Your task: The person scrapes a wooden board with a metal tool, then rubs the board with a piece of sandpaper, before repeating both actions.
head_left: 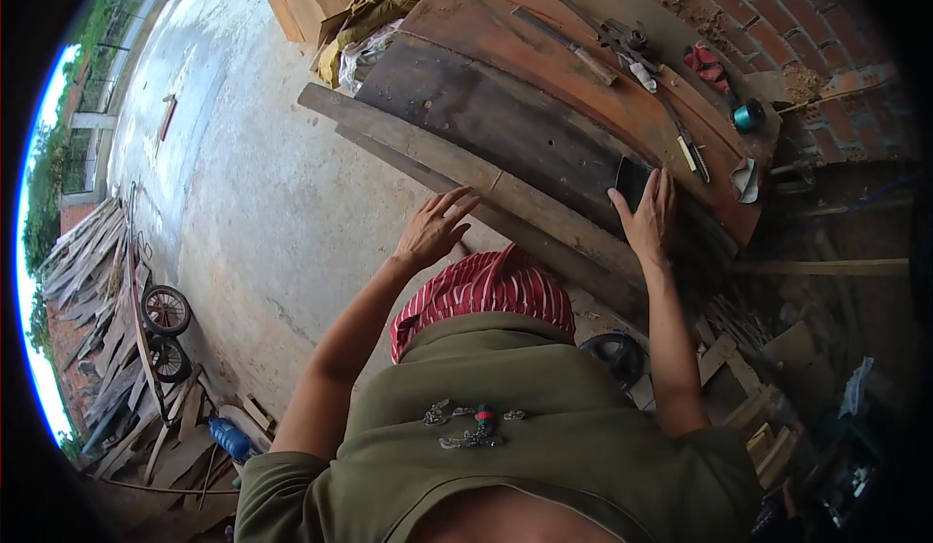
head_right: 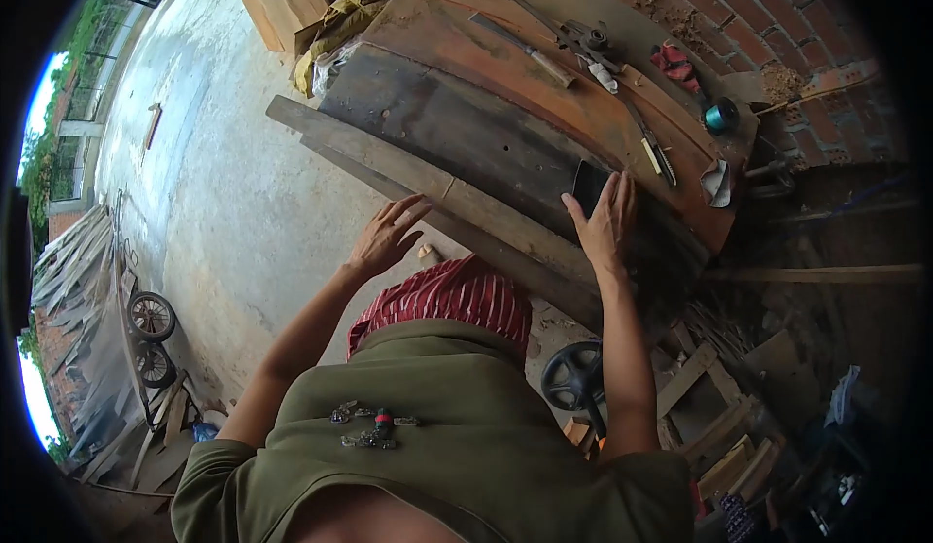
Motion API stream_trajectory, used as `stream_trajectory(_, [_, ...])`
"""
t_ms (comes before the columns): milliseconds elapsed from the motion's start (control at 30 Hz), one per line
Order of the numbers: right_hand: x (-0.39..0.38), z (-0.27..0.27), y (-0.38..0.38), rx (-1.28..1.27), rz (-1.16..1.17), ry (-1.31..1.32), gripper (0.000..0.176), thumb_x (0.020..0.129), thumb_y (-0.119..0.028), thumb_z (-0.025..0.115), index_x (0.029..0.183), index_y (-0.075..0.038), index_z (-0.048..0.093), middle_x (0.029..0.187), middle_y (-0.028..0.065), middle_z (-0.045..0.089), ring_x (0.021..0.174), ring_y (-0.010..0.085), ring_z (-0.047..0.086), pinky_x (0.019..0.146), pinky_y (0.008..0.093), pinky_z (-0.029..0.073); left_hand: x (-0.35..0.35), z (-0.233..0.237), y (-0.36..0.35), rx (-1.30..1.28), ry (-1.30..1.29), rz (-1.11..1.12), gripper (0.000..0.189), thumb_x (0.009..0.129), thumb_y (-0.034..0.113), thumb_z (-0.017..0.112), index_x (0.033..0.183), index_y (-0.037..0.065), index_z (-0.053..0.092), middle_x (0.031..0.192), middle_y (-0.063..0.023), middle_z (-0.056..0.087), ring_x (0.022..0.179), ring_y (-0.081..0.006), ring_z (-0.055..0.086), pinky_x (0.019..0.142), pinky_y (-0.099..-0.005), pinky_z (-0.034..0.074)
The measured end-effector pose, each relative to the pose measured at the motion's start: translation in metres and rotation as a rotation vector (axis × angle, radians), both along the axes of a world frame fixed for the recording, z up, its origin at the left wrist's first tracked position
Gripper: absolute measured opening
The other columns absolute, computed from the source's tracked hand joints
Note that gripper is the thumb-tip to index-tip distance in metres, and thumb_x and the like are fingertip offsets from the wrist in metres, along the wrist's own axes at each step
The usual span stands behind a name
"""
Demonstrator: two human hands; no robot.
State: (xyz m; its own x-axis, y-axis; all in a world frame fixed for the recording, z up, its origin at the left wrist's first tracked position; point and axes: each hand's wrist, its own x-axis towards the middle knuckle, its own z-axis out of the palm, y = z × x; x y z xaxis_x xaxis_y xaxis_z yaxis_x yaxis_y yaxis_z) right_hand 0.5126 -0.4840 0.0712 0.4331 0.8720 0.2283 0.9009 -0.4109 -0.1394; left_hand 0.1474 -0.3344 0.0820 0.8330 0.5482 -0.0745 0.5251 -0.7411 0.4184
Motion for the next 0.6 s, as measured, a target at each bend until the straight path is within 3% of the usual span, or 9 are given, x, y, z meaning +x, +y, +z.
stream_trajectory(67, [-0.025, -0.015, 0.017, -0.27, -0.223, -0.058, 0.084, 0.095, -0.06, 0.046, 0.143, 0.008, 0.038, 0.149, 0.0288, 0.037, 0.14, 0.0401, 0.035, 0.113, 0.0518, 0.031, -0.03, 0.002, 0.005, 0.008, 0.021, 0.065, 0.051, 0.093, 0.022, 0.061, 0.142, 0.019, 0.047, 0.144, -0.0089, 0.046, 0.123, -0.0322, 0.051, 0.105, -0.043, 0.043])
stream_trajectory(133, [-0.017, -0.054, 0.019, -0.137, -0.319, -0.127, 0.076, 0.099, -0.057, 0.039, 0.145, 0.004, 0.039, 0.152, 0.0227, 0.036, 0.141, 0.0376, 0.035, 0.113, 0.0517, 0.031, -0.062, 0.0, 0.015, -0.014, -0.008, 0.113, 0.051, 0.093, 0.022, 0.061, 0.142, 0.019, 0.047, 0.142, -0.0088, 0.049, 0.122, -0.0319, 0.052, 0.104, -0.0434, 0.043])
stream_trajectory(200, [-0.001, -0.072, 0.015, -0.062, -0.352, 0.02, 0.064, 0.103, -0.048, 0.034, 0.146, -0.001, 0.04, 0.153, 0.0163, 0.038, 0.141, 0.0341, 0.036, 0.113, 0.0512, 0.031, -0.097, -0.003, 0.025, 0.012, 0.003, 0.135, 0.05, 0.092, 0.021, 0.063, 0.141, 0.018, 0.048, 0.139, -0.0097, 0.051, 0.121, -0.0321, 0.053, 0.102, -0.043, 0.045])
stream_trajectory(267, [-0.001, -0.055, 0.015, -0.167, -0.354, 0.052, 0.057, 0.105, -0.041, 0.032, 0.146, -0.003, 0.04, 0.153, 0.0138, 0.039, 0.141, 0.0316, 0.036, 0.113, 0.0515, 0.031, -0.132, -0.009, 0.03, -0.042, -0.035, 0.255, 0.049, 0.091, 0.02, 0.064, 0.139, 0.017, 0.051, 0.137, -0.0112, 0.052, 0.12, -0.0326, 0.053, 0.1, -0.0422, 0.047])
stream_trajectory(333, [-0.024, -0.031, 0.012, -0.196, -0.401, 0.073, 0.054, 0.106, -0.038, 0.032, 0.146, -0.003, 0.041, 0.152, 0.0149, 0.04, 0.142, 0.0309, 0.035, 0.114, 0.0516, 0.029, -0.161, -0.014, 0.038, -0.036, -0.036, 0.281, 0.048, 0.091, 0.019, 0.065, 0.137, 0.016, 0.052, 0.134, -0.0128, 0.054, 0.119, -0.0335, 0.054, 0.098, -0.0419, 0.047])
stream_trajectory(433, [-0.073, -0.012, -0.016, -0.008, -0.115, 0.01, 0.055, 0.106, -0.037, 0.03, 0.146, 0.0, 0.039, 0.152, 0.0176, 0.039, 0.142, 0.0331, 0.034, 0.116, 0.0511, 0.026, -0.193, -0.022, 0.056, -0.056, -0.065, 0.397, 0.047, 0.091, 0.02, 0.065, 0.136, 0.015, 0.053, 0.133, -0.0117, 0.054, 0.117, -0.0329, 0.055, 0.097, -0.0418, 0.048])
stream_trajectory(467, [-0.08, -0.023, -0.03, -0.028, -0.147, -0.001, 0.055, 0.106, -0.037, 0.03, 0.146, 0.0, 0.039, 0.152, 0.0176, 0.039, 0.142, 0.0331, 0.034, 0.116, 0.0511, 0.026, -0.199, -0.026, 0.062, -0.035, -0.096, 0.424, 0.047, 0.091, 0.019, 0.065, 0.136, 0.015, 0.052, 0.132, -0.0122, 0.055, 0.116, -0.0331, 0.056, 0.097, -0.0416, 0.048])
stream_trajectory(533, [-0.089, -0.052, -0.06, -0.006, -0.452, 0.027, 0.057, 0.106, -0.037, 0.03, 0.147, 0.001, 0.036, 0.153, 0.0197, 0.037, 0.142, 0.0354, 0.033, 0.117, 0.051, 0.025, -0.199, -0.028, 0.077, -0.024, -0.113, 0.456, 0.05, 0.091, 0.02, 0.065, 0.138, 0.015, 0.051, 0.135, -0.0123, 0.053, 0.118, -0.0333, 0.054, 0.097, -0.0419, 0.048])
stream_trajectory(600, [-0.129, -0.051, -0.028, 0.007, -0.549, 0.012, 0.057, 0.106, -0.035, 0.031, 0.148, 0.002, 0.033, 0.154, 0.0207, 0.033, 0.143, 0.0361, 0.032, 0.117, 0.0503, 0.023, -0.173, -0.021, 0.091, 0.0, -0.079, 0.35, 0.053, 0.091, 0.024, 0.065, 0.141, 0.016, 0.048, 0.139, -0.0116, 0.049, 0.123, -0.0328, 0.051, 0.101, -0.043, 0.044])
